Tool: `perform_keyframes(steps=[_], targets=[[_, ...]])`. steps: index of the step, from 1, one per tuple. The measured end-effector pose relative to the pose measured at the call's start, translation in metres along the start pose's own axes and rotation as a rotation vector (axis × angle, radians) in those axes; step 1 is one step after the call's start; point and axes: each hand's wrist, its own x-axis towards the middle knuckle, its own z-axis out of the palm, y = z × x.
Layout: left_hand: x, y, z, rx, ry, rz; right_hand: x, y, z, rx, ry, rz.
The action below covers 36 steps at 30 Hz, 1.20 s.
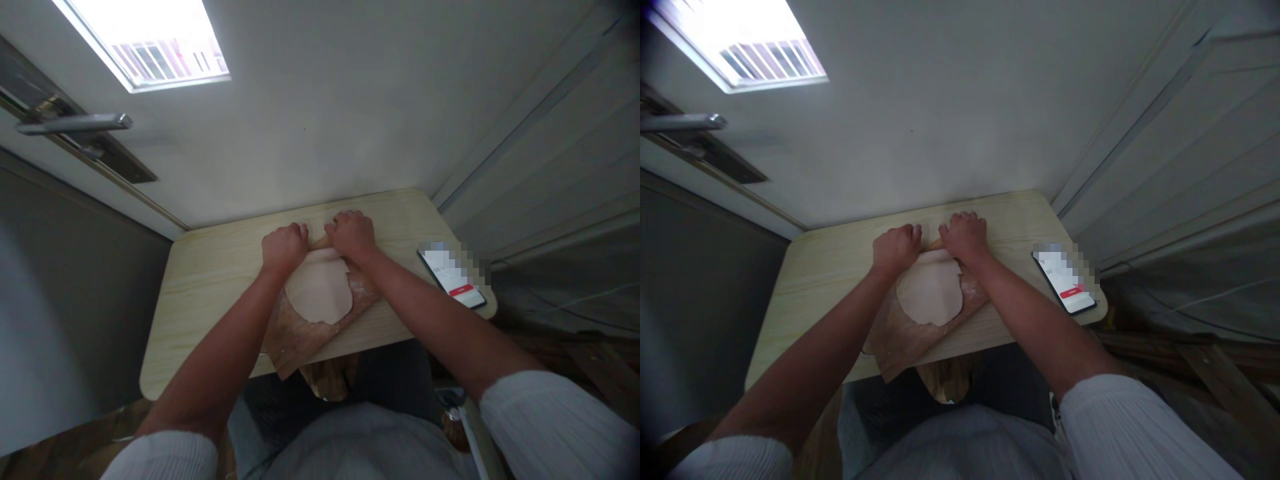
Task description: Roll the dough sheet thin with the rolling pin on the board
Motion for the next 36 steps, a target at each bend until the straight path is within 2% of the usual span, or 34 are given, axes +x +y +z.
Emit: perform_keyframes(steps=[7, 15, 21, 25, 28, 32, 36], targets=[[-0.026, 0.003, 0.002, -0.015, 0.083, 0.034, -0.027, 0.002, 0.0, 0.014, 0.06, 0.004], [-0.072, 0.011, 0.002, -0.026, 0.117, 0.02, -0.073, 0.003, -0.003, -0.019, 0.08, 0.01], [-0.101, 0.003, 0.003, -0.097, 0.161, 0.128, -0.096, 0.008, -0.001, -0.014, 0.109, -0.023], [-0.113, -0.011, 0.0, -0.118, 0.113, 0.235, -0.091, 0.011, -0.001, 0.028, 0.089, -0.013], [-0.121, -0.018, -0.005, -0.096, 0.092, 0.246, -0.079, 0.006, -0.003, 0.058, 0.072, -0.03], [-0.134, -0.026, -0.007, -0.101, 0.081, 0.147, -0.058, -0.011, -0.003, 0.059, 0.007, -0.1], [-0.144, -0.031, 0.0, -0.108, 0.101, 0.051, -0.044, -0.027, 0.005, 0.037, -0.046, -0.157]])
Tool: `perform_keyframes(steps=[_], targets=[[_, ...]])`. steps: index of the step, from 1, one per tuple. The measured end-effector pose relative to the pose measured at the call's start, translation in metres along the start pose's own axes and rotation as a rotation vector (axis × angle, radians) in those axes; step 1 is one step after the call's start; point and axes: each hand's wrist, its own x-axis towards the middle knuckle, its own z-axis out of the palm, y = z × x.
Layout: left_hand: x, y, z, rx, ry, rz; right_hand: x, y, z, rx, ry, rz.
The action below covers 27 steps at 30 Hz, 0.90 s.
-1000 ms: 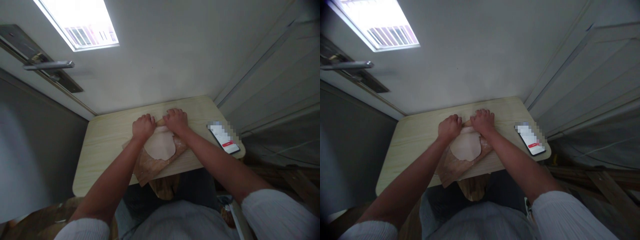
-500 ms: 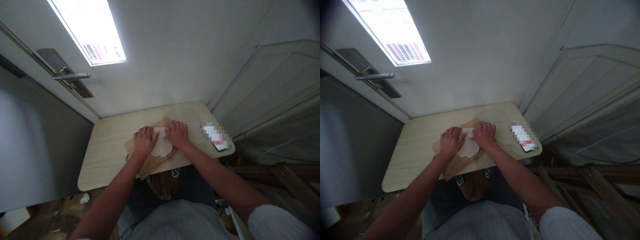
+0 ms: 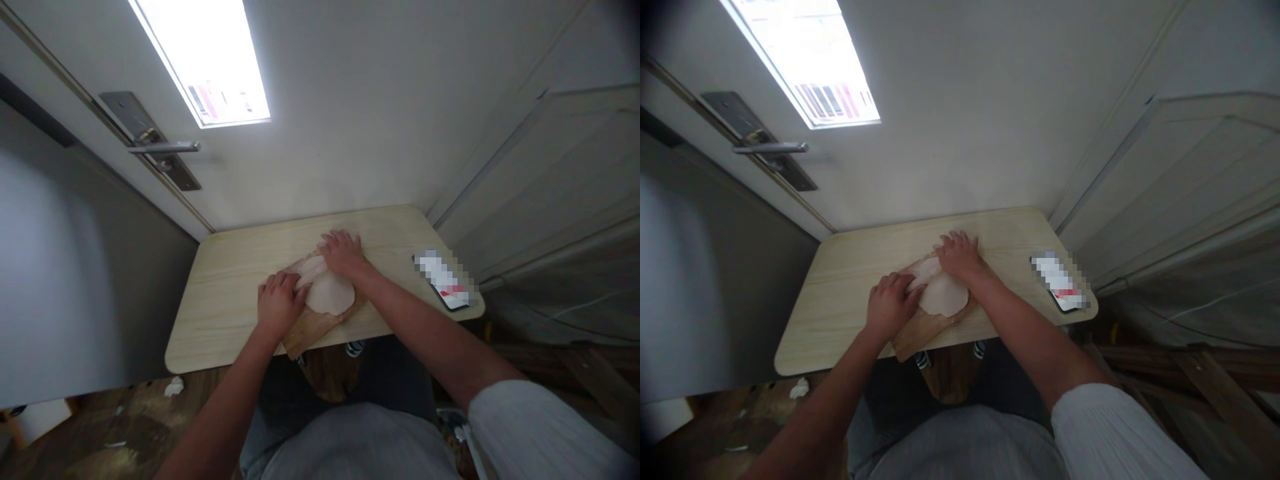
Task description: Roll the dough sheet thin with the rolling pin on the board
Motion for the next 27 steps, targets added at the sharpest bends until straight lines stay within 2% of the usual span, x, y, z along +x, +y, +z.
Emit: perform_keyframes(steps=[7, 18, 23, 27], targets=[[0.005, -0.003, 0.008, 0.025, 0.164, 0.021, 0.013, -0.005, 0.006, -0.026, -0.011, -0.046], [0.026, -0.018, 0.011, 0.032, 0.132, -0.03, 0.034, -0.012, 0.007, -0.077, -0.035, -0.087], [0.035, -0.025, 0.012, 0.02, 0.112, -0.047, 0.046, -0.017, 0.01, -0.076, -0.007, -0.069], [0.041, -0.028, 0.011, 0.012, 0.088, -0.061, 0.054, -0.019, 0.013, -0.062, -0.036, -0.057]])
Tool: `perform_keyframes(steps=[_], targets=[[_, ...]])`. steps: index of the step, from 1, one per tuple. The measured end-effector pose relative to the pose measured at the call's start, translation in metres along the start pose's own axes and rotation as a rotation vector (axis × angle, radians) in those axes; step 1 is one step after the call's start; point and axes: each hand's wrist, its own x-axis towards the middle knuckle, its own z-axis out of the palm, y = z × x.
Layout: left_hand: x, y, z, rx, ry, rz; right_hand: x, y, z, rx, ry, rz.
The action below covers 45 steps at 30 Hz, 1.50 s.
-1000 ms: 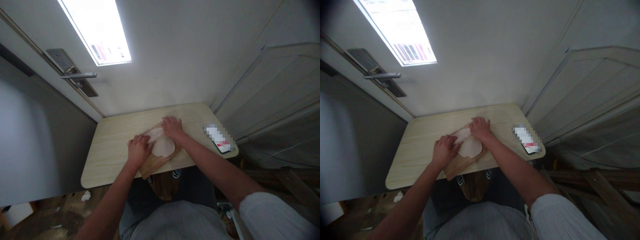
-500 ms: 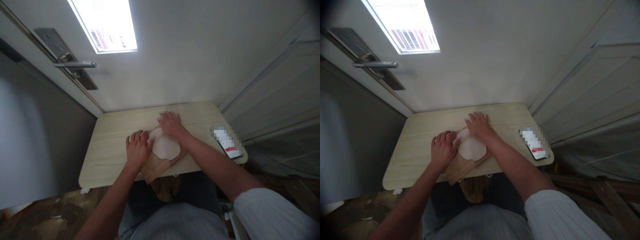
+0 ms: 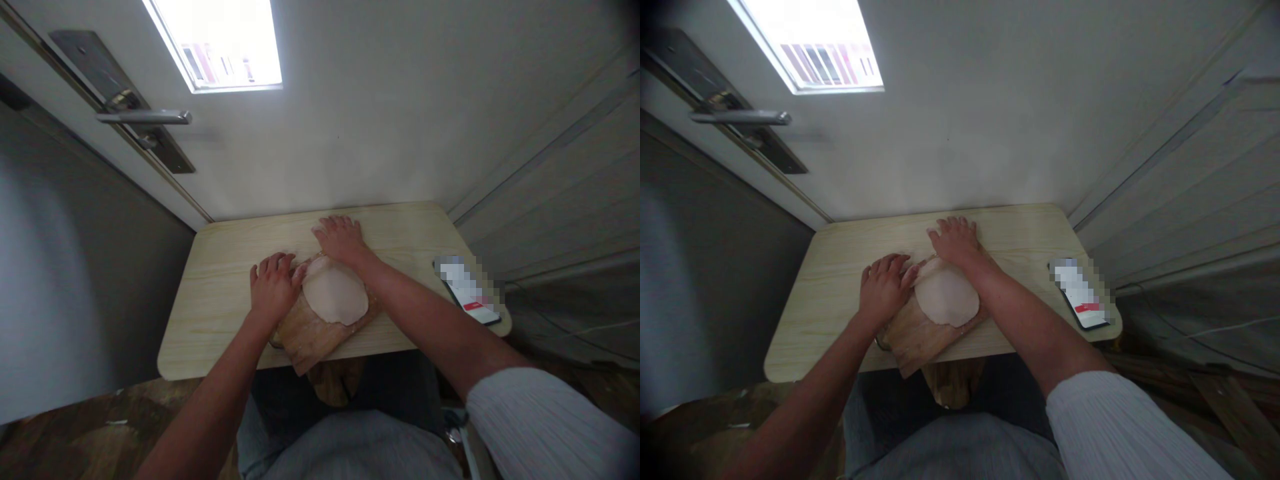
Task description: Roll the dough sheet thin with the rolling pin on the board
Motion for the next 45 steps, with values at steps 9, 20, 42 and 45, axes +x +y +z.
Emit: perform_keyframes(steps=[9, 20, 42, 45], targets=[[0.011, -0.009, 0.002, -0.01, -0.082, -0.017, 0.02, -0.004, 0.006, 0.053, -0.047, 0.068], [0.025, -0.019, 0.005, -0.025, -0.13, -0.065, 0.034, -0.012, 0.004, 0.079, -0.033, 0.077], [0.006, -0.007, 0.003, -0.014, -0.042, 0.017, 0.003, -0.005, -0.003, 0.024, 0.046, 0.063], [-0.006, 0.0, 0.001, -0.017, 0.0, 0.052, -0.017, 0.0, -0.007, 0.024, 0.047, 0.073]])
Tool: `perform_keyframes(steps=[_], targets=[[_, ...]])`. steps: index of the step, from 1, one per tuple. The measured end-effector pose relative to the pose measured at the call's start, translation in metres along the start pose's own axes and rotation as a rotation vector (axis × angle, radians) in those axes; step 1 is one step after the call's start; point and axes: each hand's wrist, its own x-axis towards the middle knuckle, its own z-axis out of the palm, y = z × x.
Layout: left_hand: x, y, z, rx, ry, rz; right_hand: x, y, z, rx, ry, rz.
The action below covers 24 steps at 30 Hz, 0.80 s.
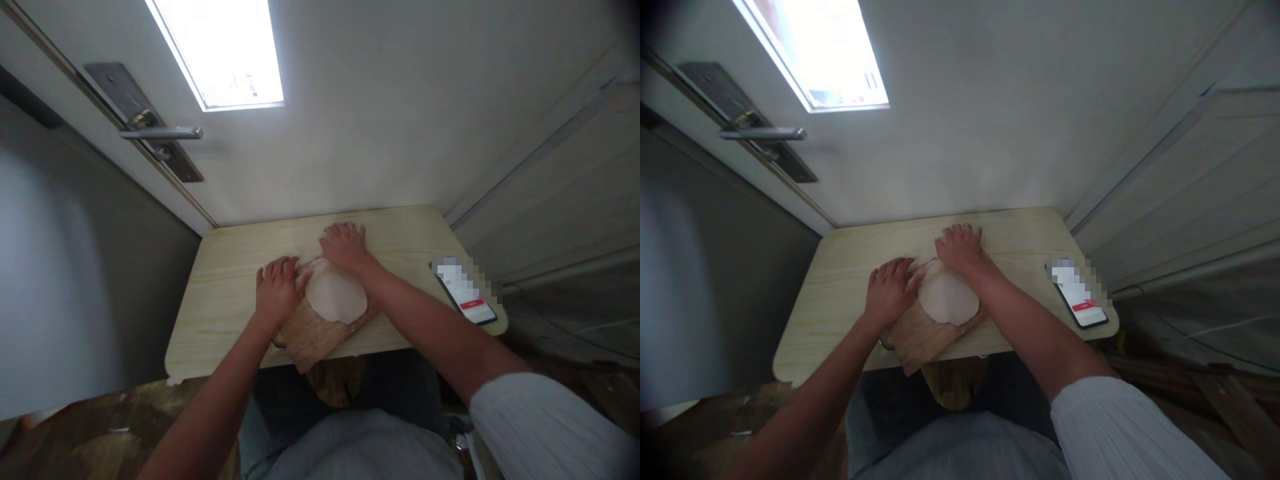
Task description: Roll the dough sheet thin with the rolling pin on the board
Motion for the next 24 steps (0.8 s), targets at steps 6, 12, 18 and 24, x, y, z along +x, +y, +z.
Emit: perform_keyframes(steps=[6, 12, 18, 24], targets=[[-0.018, 0.003, -0.011, -0.062, -0.02, 0.207, -0.046, 0.016, -0.005, 0.006, 0.006, 0.034], [-0.019, 0.019, -0.014, -0.114, -0.06, 0.318, -0.083, 0.036, -0.009, -0.007, 0.005, 0.088], [-0.019, 0.034, -0.013, -0.18, -0.086, 0.407, -0.114, 0.058, -0.012, -0.045, 0.071, 0.093], [-0.012, 0.046, -0.008, -0.108, -0.044, 0.305, -0.116, 0.055, -0.012, -0.043, 0.09, 0.111]])
